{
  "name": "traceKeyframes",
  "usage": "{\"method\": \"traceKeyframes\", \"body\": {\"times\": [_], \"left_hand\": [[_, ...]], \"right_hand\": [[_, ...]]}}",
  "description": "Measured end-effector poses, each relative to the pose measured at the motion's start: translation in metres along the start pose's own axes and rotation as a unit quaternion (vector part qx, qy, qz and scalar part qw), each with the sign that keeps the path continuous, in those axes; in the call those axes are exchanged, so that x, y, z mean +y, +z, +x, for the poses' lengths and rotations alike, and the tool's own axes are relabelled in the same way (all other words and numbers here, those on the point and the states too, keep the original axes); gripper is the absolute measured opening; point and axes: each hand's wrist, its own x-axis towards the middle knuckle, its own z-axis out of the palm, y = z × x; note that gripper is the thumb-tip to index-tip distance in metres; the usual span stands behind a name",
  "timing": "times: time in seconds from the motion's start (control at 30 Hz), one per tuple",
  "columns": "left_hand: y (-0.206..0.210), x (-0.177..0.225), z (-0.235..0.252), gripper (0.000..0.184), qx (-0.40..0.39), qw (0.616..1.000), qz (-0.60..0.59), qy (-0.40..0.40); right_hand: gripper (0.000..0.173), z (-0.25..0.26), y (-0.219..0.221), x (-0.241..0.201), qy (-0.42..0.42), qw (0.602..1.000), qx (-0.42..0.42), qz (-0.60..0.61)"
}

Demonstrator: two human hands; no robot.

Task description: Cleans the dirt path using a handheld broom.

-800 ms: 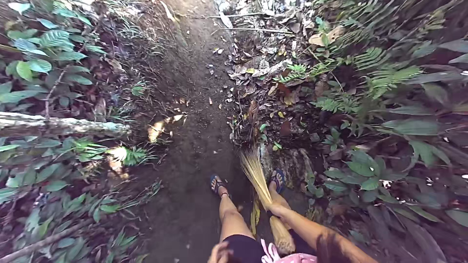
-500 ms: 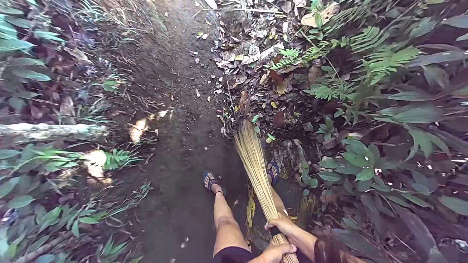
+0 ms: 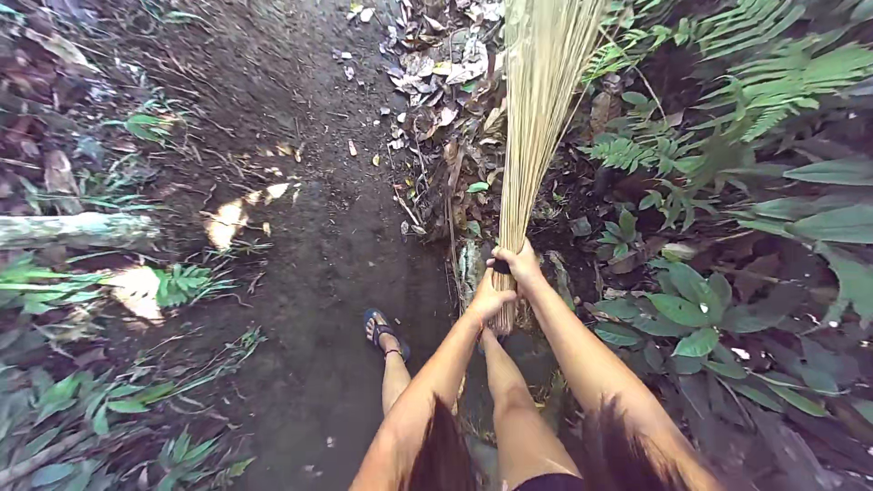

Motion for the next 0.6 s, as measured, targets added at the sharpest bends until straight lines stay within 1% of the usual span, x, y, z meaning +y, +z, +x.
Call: {"method": "traceKeyframes", "body": {"times": [0.03, 0.07, 0.1, 0.13, 0.17, 0.2, 0.23, 0.27, 0.3, 0.33, 0.37, 0.4, 0.43, 0.5, 0.53, 0.6], "left_hand": [[0.006, -0.005, -0.024, 0.102, 0.017, 1.0, -0.006, -0.005], [0.018, -0.013, -0.058, 0.109, 0.038, 0.999, -0.02, -0.025], [0.036, -0.027, -0.097, 0.112, 0.062, 0.996, -0.046, -0.049], [0.059, -0.05, -0.136, 0.109, 0.094, 0.991, -0.081, -0.058], [0.084, -0.083, -0.17, 0.1, 0.135, 0.985, -0.098, -0.046], [0.105, -0.115, -0.191, 0.092, 0.168, 0.978, -0.111, -0.055], [0.114, -0.121, -0.201, 0.087, 0.166, 0.958, -0.154, -0.177], [0.114, -0.13, -0.194, 0.08, 0.143, 0.937, -0.164, -0.274], [0.108, -0.139, -0.175, 0.069, 0.102, 0.93, -0.166, -0.312], [0.095, -0.139, -0.146, 0.055, 0.052, 0.934, -0.161, -0.315], [0.077, -0.133, -0.11, 0.049, 0.009, 0.945, -0.145, -0.294], [0.059, -0.12, -0.07, 0.049, -0.017, 0.96, -0.117, -0.254], [0.041, -0.101, -0.028, 0.051, -0.03, 0.975, -0.083, -0.203], [0.009, -0.059, 0.034, 0.053, -0.04, 0.991, -0.024, -0.123], [-0.003, -0.044, 0.054, 0.051, -0.036, 0.995, -0.003, -0.097], [-0.023, -0.025, 0.079, 0.059, -0.02, 0.998, 0.044, -0.045]], "right_hand": [[0.066, -0.021, 0.0, 0.0, 0.012, 0.999, -0.033, 0.013], [0.064, -0.051, -0.003, 0.004, 0.045, 0.996, -0.072, 0.015], [0.06, -0.086, -0.007, 0.01, 0.095, 0.989, -0.111, 0.011], [0.053, -0.122, -0.013, 0.021, 0.161, 0.976, -0.143, 0.007], [0.044, -0.154, -0.019, 0.034, 0.238, 0.957, -0.167, 0.003], [0.034, -0.178, -0.025, 0.052, 0.315, 0.932, -0.181, 0.001], [0.023, -0.189, -0.033, 0.075, 0.379, 0.908, -0.178, 0.005], [0.014, -0.188, -0.04, 0.098, 0.423, 0.891, -0.165, 0.011], [0.009, -0.175, -0.045, 0.117, 0.434, 0.89, -0.138, 0.011], [0.013, -0.151, -0.048, 0.131, 0.408, 0.907, -0.1, 0.005], [0.025, -0.119, -0.048, 0.135, 0.353, 0.933, -0.063, -0.013], [0.033, -0.079, -0.043, 0.128, 0.292, 0.955, -0.032, -0.039], [0.038, -0.036, -0.035, 0.11, 0.229, 0.972, -0.014, -0.058], [0.037, 0.032, -0.015, 0.077, 0.145, 0.987, 0.011, -0.063], [0.041, 0.055, -0.009, 0.07, 0.113, 0.992, 0.016, -0.052], [0.052, 0.077, 0.004, 0.057, 0.031, 0.999, 0.014, -0.024]]}}
